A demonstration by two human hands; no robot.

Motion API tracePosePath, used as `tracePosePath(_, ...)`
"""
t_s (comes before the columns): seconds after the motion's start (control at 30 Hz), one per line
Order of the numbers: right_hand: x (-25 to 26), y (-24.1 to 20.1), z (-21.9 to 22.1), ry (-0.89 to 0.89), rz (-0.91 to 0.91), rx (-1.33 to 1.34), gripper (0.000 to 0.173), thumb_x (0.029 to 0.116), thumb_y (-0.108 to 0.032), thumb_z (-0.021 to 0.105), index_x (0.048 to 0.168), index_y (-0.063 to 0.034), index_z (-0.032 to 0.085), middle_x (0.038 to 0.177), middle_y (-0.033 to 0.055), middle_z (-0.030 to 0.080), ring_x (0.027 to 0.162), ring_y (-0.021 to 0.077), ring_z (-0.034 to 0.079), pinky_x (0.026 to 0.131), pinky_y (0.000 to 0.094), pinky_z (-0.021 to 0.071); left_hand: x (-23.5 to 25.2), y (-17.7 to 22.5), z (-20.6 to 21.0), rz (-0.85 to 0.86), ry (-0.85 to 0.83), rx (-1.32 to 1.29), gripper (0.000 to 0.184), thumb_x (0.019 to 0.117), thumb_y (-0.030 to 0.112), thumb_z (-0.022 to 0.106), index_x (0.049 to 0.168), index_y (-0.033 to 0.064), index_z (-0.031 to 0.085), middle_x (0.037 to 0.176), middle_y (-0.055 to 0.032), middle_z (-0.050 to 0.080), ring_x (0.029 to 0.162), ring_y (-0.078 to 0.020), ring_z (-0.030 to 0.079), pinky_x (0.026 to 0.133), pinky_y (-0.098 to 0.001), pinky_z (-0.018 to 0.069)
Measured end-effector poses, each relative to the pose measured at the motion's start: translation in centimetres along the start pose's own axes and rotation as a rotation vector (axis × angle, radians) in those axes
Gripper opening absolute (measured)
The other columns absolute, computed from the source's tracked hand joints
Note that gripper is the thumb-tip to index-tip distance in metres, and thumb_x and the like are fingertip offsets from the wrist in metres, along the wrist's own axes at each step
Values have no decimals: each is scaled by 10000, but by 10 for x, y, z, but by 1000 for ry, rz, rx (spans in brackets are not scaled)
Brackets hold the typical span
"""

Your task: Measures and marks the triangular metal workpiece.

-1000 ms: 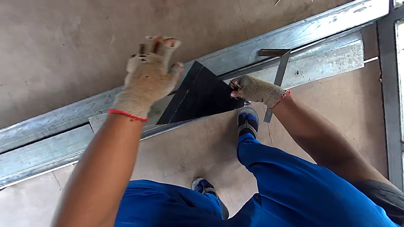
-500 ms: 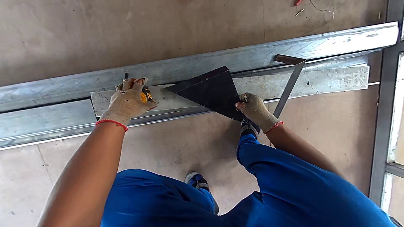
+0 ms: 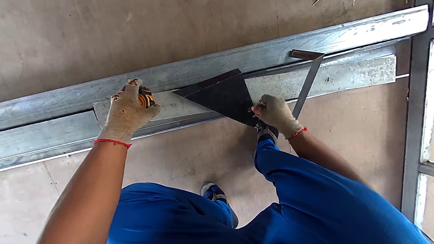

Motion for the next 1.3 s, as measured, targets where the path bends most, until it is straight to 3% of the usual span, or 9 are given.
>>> tracePosePath(0.13,-5,13,-37,-34,-35,115,292,1031,-323,586,952,-68,705,830,119,678,789,295,666,723,590,524,-28,36,-27,146,-109,-348,690,874,95,720,1516,108,465,1408,-232,562,1226,-393,595,1010,-628,474)
tracePosePath(0.27,-28,-9,-43,-269,-318,442,272,1001,-303,634,1097,-71,737,828,55,701,669,150,645,621,383,573,-69,103,-3,460,-290,-736,661,856,464,617,1402,94,570,1196,-69,657,973,-146,657,824,-356,584)
tracePosePath(0.37,-47,-48,-9,-536,-518,591,346,985,-388,657,1046,-58,741,811,20,692,675,95,629,625,313,567,-101,161,33,496,-304,-642,508,904,314,655,1364,101,625,1163,-32,698,997,-115,676,884,-349,586)
tracePosePath(0.5,-51,-55,19,-542,-469,690,236,993,-284,678,908,-67,716,686,0,643,538,60,545,484,239,453,-126,194,70,334,-354,-516,660,943,305,622,1548,122,430,1386,-111,616,1202,-206,627,1021,-446,510)
tracePosePath(0.77,-52,-47,22,-553,-424,713,143,953,-208,731,977,-68,748,774,7,704,567,54,572,495,227,471,-132,204,88,229,-391,-423,710,980,359,562,1582,60,335,1512,-157,508,1336,-289,542,1090,-499,450)
tracePosePath(0.97,-47,-43,23,-582,-465,699,214,921,-270,764,953,-58,751,760,12,701,592,63,596,528,245,505,-124,200,87,255,-440,-484,653,984,337,578,1561,103,379,1400,-119,588,1205,-237,614,1006,-473,511)
tracePosePath(1.07,-45,-39,12,-615,-430,672,243,986,-299,679,997,-57,702,748,12,642,563,70,549,486,237,464,-109,191,79,280,-506,-567,467,986,218,623,1438,136,538,1257,-73,664,1068,-187,665,920,-440,558)
tracePosePath(1.17,-31,-21,-11,-455,-272,654,270,1032,-288,588,1141,-60,682,828,30,651,566,90,533,493,271,475,-82,153,75,236,-574,-513,272,1030,182,606,1295,148,656,1189,-54,683,1003,-184,669,884,-439,567)
tracePosePath(1.3,-8,5,-27,12,-113,421,278,1054,-302,559,1159,-87,701,865,46,676,664,138,610,614,373,539,-57,106,60,-1,-692,-278,348,1077,222,503,1392,220,651,1412,-44,620,1284,-236,587,1065,-540,462)
Point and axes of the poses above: each hand's wrist, its own x-axis towards the middle knuckle, its own z-axis out of the palm, y = z × x, the point moved 3 cm from there along x, towards the middle knuckle
